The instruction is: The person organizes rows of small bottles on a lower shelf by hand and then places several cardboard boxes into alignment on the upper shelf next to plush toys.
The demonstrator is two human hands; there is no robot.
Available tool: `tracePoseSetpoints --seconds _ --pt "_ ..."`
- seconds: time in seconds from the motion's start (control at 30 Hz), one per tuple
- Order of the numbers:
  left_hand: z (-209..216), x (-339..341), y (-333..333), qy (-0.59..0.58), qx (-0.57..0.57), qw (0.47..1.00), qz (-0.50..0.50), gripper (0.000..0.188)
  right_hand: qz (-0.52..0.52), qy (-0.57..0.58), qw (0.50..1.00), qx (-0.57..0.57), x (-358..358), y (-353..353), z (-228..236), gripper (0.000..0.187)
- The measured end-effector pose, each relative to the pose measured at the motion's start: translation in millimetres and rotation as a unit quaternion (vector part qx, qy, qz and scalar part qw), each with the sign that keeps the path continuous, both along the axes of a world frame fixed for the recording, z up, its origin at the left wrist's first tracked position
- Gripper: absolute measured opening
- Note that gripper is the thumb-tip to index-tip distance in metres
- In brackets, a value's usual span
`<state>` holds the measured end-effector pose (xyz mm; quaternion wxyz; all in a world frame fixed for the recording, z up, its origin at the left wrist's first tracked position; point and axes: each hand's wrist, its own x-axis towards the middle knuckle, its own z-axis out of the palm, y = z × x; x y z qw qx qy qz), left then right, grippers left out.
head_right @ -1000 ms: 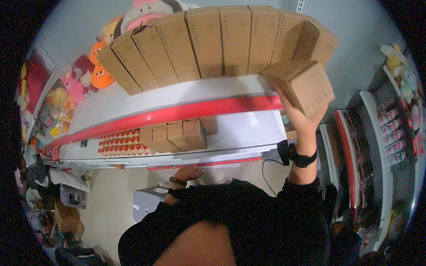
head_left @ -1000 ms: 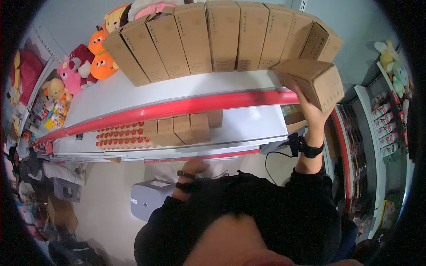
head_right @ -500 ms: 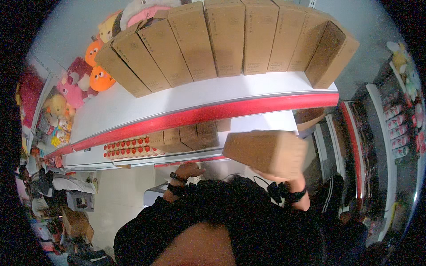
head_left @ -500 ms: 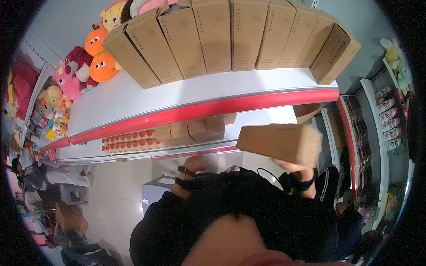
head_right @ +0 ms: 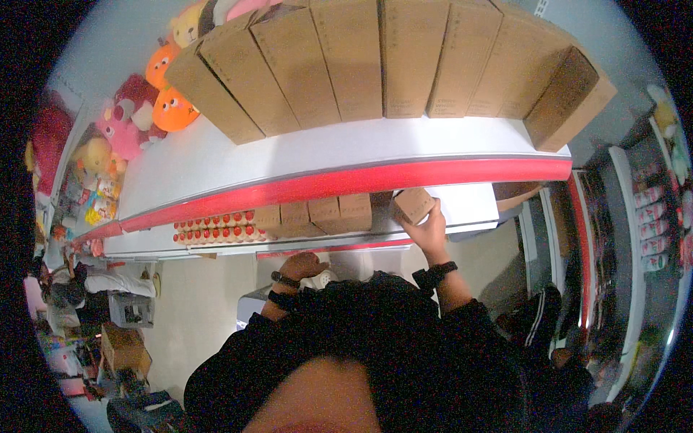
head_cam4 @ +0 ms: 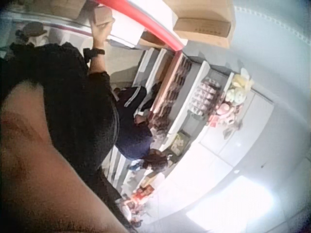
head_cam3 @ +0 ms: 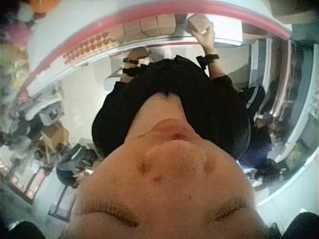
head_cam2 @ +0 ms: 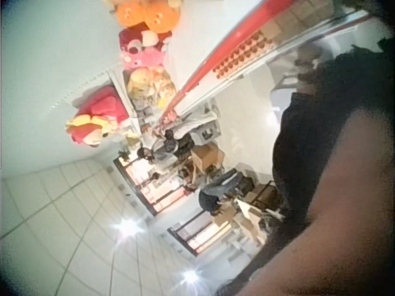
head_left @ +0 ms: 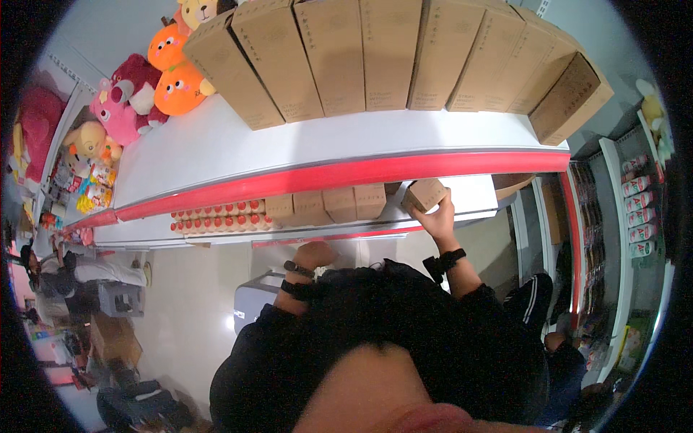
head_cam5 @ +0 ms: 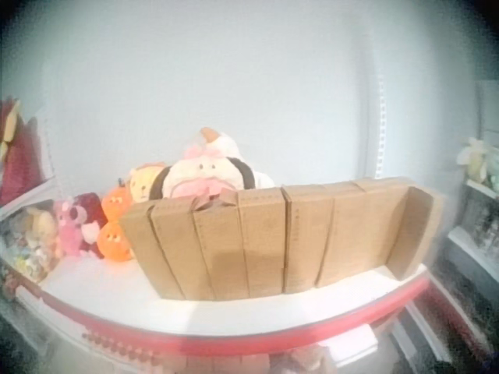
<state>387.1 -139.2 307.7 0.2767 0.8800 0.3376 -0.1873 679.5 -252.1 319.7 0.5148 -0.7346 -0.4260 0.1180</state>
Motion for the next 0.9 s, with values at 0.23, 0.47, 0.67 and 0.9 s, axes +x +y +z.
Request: tracePoseSetpoints --seconds 0.23,0.47,0.67,0.9 --pt "-18.2 -6.4 -0.8 0.081 -0.061 0.993 0.055 0.059 -0.075 0.001 0.997 -0.006 19.1 10.9 -37.1 0.063" --pt "-16.5 -13.6 -18.3 0.06 -0.05 0.995 0.062 0.054 0.078 0.141 0.987 -0.019 46.5 1.5 -49.7 0.067" --pt "-19.0 -13.9 -32.6 -0.002 -0.03 0.995 0.09 0.062 0.194 0.175 0.962 -0.078 75.2 -0.6 -85.8 0.066" --pt "-14.7 -2.5 -40.5 0.044 -0.034 0.995 0.086 0.059 0.211 0.227 0.943 -0.123 67.6 10.1 -93.4 0.075"
